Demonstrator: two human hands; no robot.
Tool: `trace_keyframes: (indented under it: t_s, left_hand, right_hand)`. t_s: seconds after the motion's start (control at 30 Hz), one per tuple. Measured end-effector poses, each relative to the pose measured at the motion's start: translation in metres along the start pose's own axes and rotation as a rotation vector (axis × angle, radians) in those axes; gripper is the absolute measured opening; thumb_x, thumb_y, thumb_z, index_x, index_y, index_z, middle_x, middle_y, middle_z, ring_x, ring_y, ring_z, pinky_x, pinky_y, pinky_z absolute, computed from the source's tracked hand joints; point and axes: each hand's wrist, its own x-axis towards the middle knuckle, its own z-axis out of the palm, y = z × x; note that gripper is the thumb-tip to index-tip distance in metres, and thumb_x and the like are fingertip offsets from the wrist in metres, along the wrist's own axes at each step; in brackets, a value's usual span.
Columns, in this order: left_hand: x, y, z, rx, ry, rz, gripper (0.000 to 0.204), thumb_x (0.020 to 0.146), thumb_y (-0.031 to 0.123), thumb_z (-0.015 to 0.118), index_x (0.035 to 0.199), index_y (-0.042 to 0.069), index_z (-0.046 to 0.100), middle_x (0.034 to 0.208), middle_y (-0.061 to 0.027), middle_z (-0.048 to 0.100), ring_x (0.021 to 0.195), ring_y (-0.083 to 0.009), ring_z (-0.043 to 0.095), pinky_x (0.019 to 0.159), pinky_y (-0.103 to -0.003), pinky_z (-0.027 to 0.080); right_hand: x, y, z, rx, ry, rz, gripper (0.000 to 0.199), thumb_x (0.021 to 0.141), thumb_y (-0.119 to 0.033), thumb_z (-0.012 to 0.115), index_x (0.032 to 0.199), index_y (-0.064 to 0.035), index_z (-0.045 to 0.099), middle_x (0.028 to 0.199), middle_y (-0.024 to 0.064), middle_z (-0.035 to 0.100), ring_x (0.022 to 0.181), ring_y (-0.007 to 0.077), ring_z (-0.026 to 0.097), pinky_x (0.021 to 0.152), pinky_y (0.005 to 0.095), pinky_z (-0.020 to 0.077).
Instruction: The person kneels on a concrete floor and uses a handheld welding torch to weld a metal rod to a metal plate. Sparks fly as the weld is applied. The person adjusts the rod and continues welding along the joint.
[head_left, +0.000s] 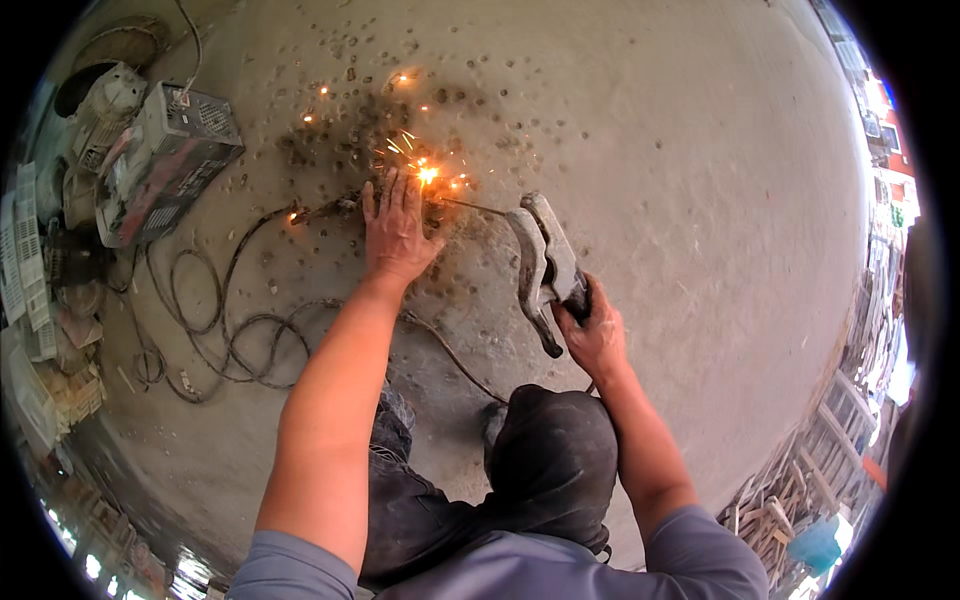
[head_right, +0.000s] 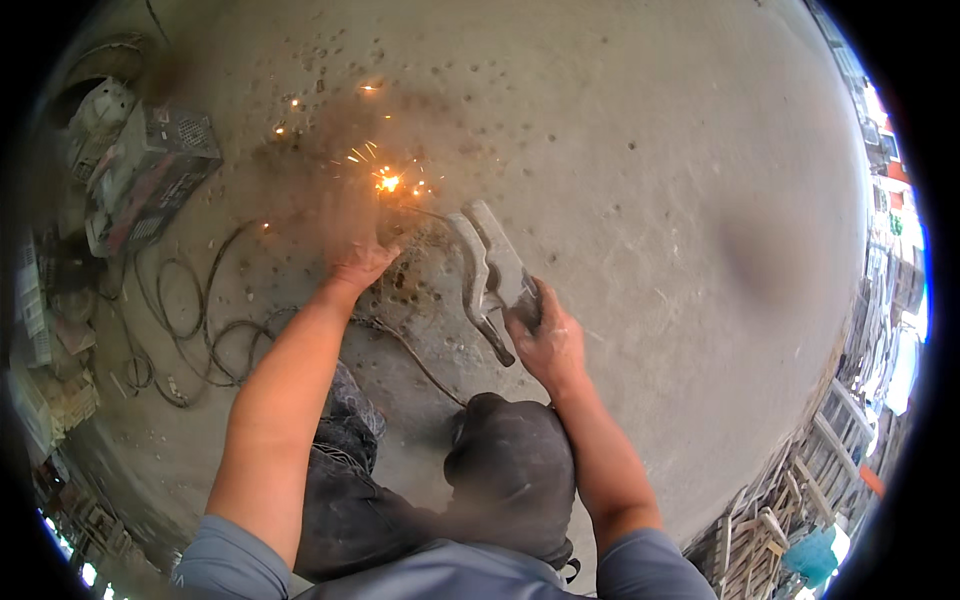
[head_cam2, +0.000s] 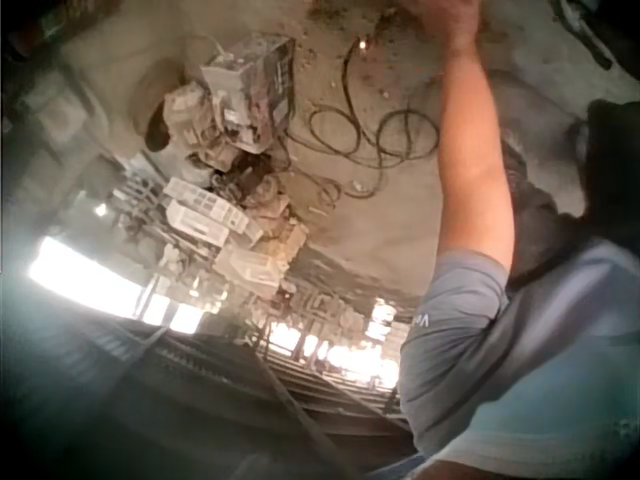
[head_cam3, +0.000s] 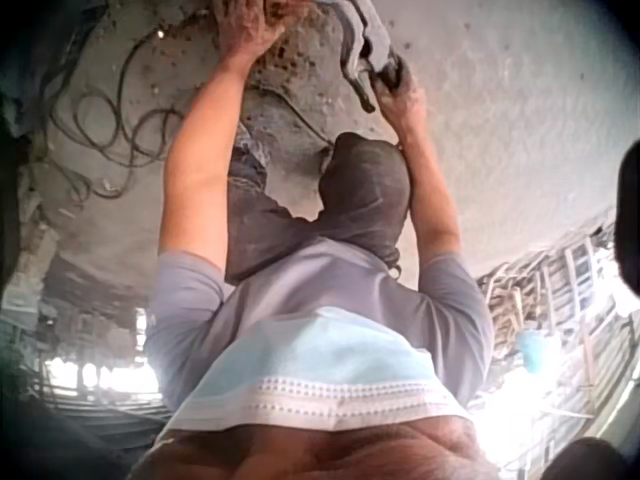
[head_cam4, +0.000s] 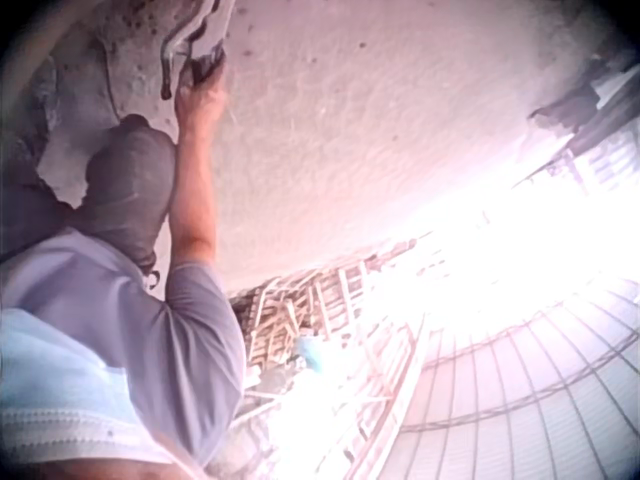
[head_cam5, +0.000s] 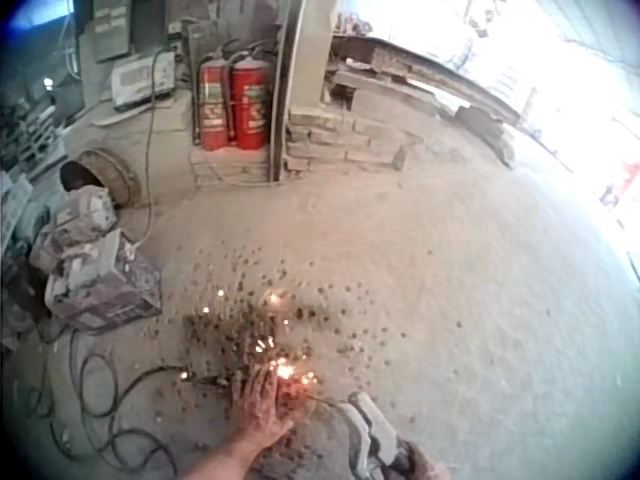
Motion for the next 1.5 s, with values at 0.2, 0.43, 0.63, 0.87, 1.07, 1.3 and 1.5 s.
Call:
trace_keyframes:
  t_s: [0.2, 0.43, 0.63, 0.87, 1.07, 1.3, 1.5]
  left_hand:
    - [0.002, 0.013, -0.014, 0.019, -0.057, 0.002, 0.109, 0.079, 0.048, 0.083, 0.162, 0.005, 0.026, 0.166, -0.0108, 0.033, 0.158, -0.0264, 0.024, 0.131, -0.055, 0.009]
    - [-0.002, 0.017, -0.006, 0.051, -0.094, 0.019, 0.109, 0.082, 0.052, 0.079, 0.164, 0.007, 0.022, 0.168, -0.0086, 0.031, 0.159, -0.0241, 0.021, 0.132, -0.053, 0.008]
    - [0.001, 0.03, -0.017, 0.04, -0.16, 0.031, 0.11, 0.082, 0.05, 0.08, 0.164, 0.008, 0.021, 0.168, -0.009, 0.03, 0.158, -0.0244, 0.023, 0.132, -0.053, 0.008]
    - [-0.003, 0.022, 0.001, -0.06, 0.061, 0.119, 0.109, 0.073, 0.043, 0.087, 0.158, 0.004, 0.031, 0.159, -0.0159, 0.04, 0.151, -0.0336, 0.035, 0.127, -0.056, 0.021]
    - [-0.003, 0.022, 0.0, -0.087, 0.088, 0.128, 0.108, 0.073, 0.043, 0.087, 0.157, 0.003, 0.033, 0.157, -0.0166, 0.042, 0.15, -0.0343, 0.036, 0.127, -0.056, 0.021]
    - [-0.002, 0.027, -0.014, -0.05, -0.053, 0.083, 0.101, 0.083, 0.045, 0.078, 0.161, 0.005, 0.028, 0.164, -0.0128, 0.036, 0.155, -0.0281, 0.027, 0.13, -0.054, 0.013]
    - [-0.001, 0.031, -0.015, -0.113, -0.088, 0.09, 0.078, 0.097, 0.035, 0.065, 0.159, 0.0, 0.031, 0.164, -0.0201, 0.033, 0.157, -0.0314, 0.025, 0.13, -0.054, 0.013]
  right_hand:
    - [0.001, 0.002, 0.001, -0.029, -0.038, -0.014, 0.055, 0.087, -0.025, 0.077, 0.136, -0.0073, 0.057, 0.103, 0.0236, 0.074, 0.093, 0.0426, 0.073, 0.077, 0.0472, 0.0589]
    - [0.006, -0.007, -0.002, -0.033, -0.063, -0.028, 0.055, 0.088, -0.026, 0.076, 0.135, -0.0073, 0.057, 0.103, 0.024, 0.074, 0.093, 0.0435, 0.072, 0.078, 0.0477, 0.0583]
    - [0.007, -0.003, -0.003, -0.053, -0.059, -0.037, 0.056, 0.087, -0.027, 0.076, 0.136, -0.0077, 0.056, 0.105, 0.0247, 0.073, 0.095, 0.0442, 0.071, 0.079, 0.0486, 0.0579]
    - [0.007, -0.002, -0.003, -0.071, -0.071, -0.041, 0.057, 0.087, -0.027, 0.075, 0.137, -0.0087, 0.056, 0.107, 0.0245, 0.073, 0.096, 0.0445, 0.071, 0.08, 0.049, 0.0581]
    - [0.008, -0.003, -0.003, -0.08, -0.076, -0.033, 0.057, 0.087, -0.027, 0.075, 0.137, -0.0089, 0.056, 0.107, 0.0248, 0.073, 0.097, 0.0448, 0.071, 0.081, 0.0494, 0.0581]
    - [0.008, -0.004, -0.004, -0.096, -0.076, -0.04, 0.055, 0.087, -0.026, 0.075, 0.137, -0.0085, 0.056, 0.106, 0.0244, 0.073, 0.096, 0.0441, 0.071, 0.08, 0.0489, 0.058]
    - [0.006, 0.001, -0.002, -0.078, 0.0, -0.112, 0.049, 0.082, -0.011, 0.077, 0.126, -0.0032, 0.057, 0.088, 0.0197, 0.071, 0.08, 0.0395, 0.073, 0.071, 0.0437, 0.0572]
